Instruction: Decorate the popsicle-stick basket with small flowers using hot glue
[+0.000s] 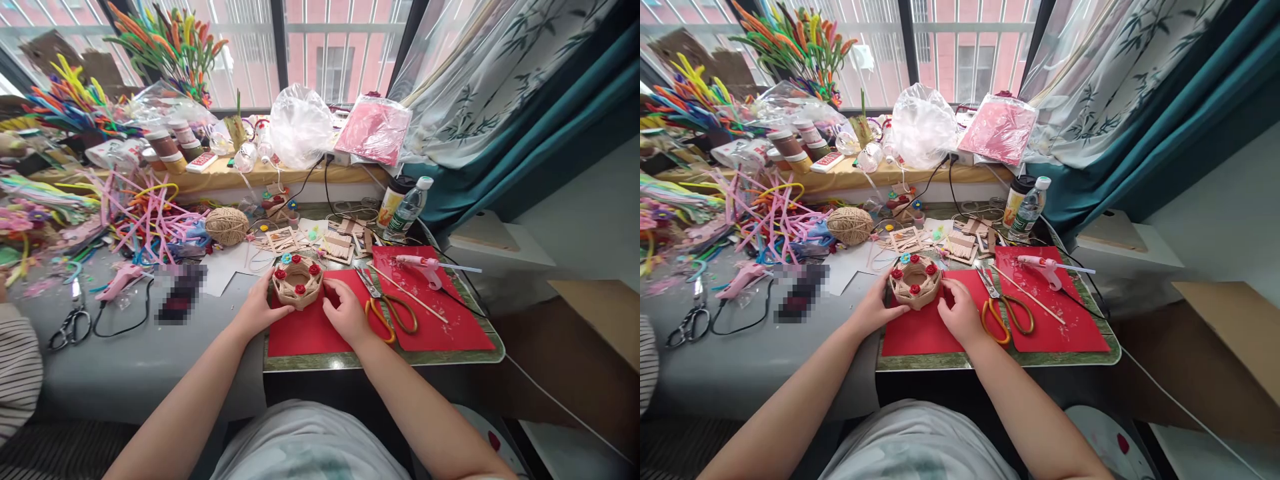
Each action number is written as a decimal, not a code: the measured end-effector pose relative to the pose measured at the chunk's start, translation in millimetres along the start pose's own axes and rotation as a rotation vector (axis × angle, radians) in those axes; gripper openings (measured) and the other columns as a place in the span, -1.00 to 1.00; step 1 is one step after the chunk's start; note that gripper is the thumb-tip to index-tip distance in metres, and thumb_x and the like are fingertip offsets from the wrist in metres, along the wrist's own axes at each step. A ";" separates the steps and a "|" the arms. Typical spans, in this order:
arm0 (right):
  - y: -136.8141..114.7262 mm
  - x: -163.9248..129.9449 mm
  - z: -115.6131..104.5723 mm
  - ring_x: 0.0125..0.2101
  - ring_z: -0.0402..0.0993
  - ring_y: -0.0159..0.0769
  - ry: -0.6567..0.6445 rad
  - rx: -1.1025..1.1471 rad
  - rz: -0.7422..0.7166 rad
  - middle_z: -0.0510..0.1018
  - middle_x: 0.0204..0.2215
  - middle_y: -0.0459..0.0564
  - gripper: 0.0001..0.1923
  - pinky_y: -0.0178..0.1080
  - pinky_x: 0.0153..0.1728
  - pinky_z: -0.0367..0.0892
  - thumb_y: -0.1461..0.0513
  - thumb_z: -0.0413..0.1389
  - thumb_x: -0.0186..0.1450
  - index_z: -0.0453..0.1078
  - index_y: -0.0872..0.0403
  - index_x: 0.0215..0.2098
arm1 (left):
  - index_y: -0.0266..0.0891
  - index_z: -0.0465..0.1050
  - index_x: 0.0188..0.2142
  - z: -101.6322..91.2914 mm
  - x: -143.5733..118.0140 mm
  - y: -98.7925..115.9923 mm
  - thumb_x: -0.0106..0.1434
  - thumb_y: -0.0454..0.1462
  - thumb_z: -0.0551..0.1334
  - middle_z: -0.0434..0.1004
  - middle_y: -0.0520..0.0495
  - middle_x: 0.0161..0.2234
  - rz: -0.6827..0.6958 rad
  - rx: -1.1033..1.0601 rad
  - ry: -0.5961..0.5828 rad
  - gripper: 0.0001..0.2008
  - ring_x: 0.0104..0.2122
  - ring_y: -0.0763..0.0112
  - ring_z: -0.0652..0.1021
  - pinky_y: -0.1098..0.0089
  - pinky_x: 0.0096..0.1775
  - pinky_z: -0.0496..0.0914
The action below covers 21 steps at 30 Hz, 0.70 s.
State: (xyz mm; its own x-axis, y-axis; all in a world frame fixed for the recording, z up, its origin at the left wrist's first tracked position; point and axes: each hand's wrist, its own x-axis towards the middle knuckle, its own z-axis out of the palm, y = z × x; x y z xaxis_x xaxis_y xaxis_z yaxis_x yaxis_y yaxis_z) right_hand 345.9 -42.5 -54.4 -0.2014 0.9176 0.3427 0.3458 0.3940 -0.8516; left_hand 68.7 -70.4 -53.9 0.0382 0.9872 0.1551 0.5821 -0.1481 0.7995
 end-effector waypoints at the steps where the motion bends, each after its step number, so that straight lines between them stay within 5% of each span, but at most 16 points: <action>1: -0.5 -0.4 0.1 0.11 0.57 -0.04 0.022 -0.012 -0.005 0.61 0.10 0.13 -0.60 0.06 0.21 0.49 0.29 0.13 0.33 0.52 0.00 0.12 | -0.01 0.04 0.51 -0.3 0.2 -1.6 0.18 0.04 0.49 0.16 -0.27 0.48 -0.003 -0.028 0.006 0.04 0.45 -0.20 0.23 -0.13 0.40 0.16; 8: 2.8 -1.7 3.5 -0.10 0.53 -0.08 0.040 -0.119 -0.039 0.58 -0.14 0.05 -0.75 -0.05 -0.07 0.54 0.32 0.15 0.27 0.49 -0.02 -0.09 | -0.08 0.33 0.30 -0.4 3.1 -4.3 0.45 0.04 0.20 0.47 -0.21 0.26 -0.045 -0.198 0.099 -0.48 0.26 0.03 0.48 0.00 0.29 0.34; 14: -1.3 -0.8 2.9 -0.16 0.51 -0.10 -0.110 -0.156 -0.107 0.59 -0.28 -0.02 -0.83 -0.06 -0.08 0.48 0.38 0.18 0.27 0.46 -0.03 -0.26 | -0.08 0.39 0.22 -0.9 5.7 -2.0 0.43 0.04 0.23 0.58 -0.18 0.11 -0.062 -0.188 0.072 -0.53 0.11 0.06 0.58 0.01 0.19 0.42; 21: -4.8 -2.0 1.7 -0.12 0.51 -0.06 -0.091 -0.157 -0.121 0.58 -0.25 0.01 -0.81 -0.02 -0.04 0.49 0.39 0.18 0.26 0.45 -0.03 -0.24 | -0.09 0.38 0.24 0.3 5.4 -2.5 0.43 0.04 0.24 0.55 -0.21 0.15 -0.065 -0.213 0.075 -0.51 0.14 0.04 0.56 -0.02 0.21 0.42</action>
State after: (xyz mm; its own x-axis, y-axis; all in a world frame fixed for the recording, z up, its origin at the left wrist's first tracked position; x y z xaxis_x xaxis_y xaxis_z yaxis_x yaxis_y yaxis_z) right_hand 343.0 -46.3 -51.7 -0.3291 0.8575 0.3954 0.4509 0.5107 -0.7321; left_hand 67.7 -64.7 -55.2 -0.0591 0.9890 0.1357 0.3965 -0.1015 0.9124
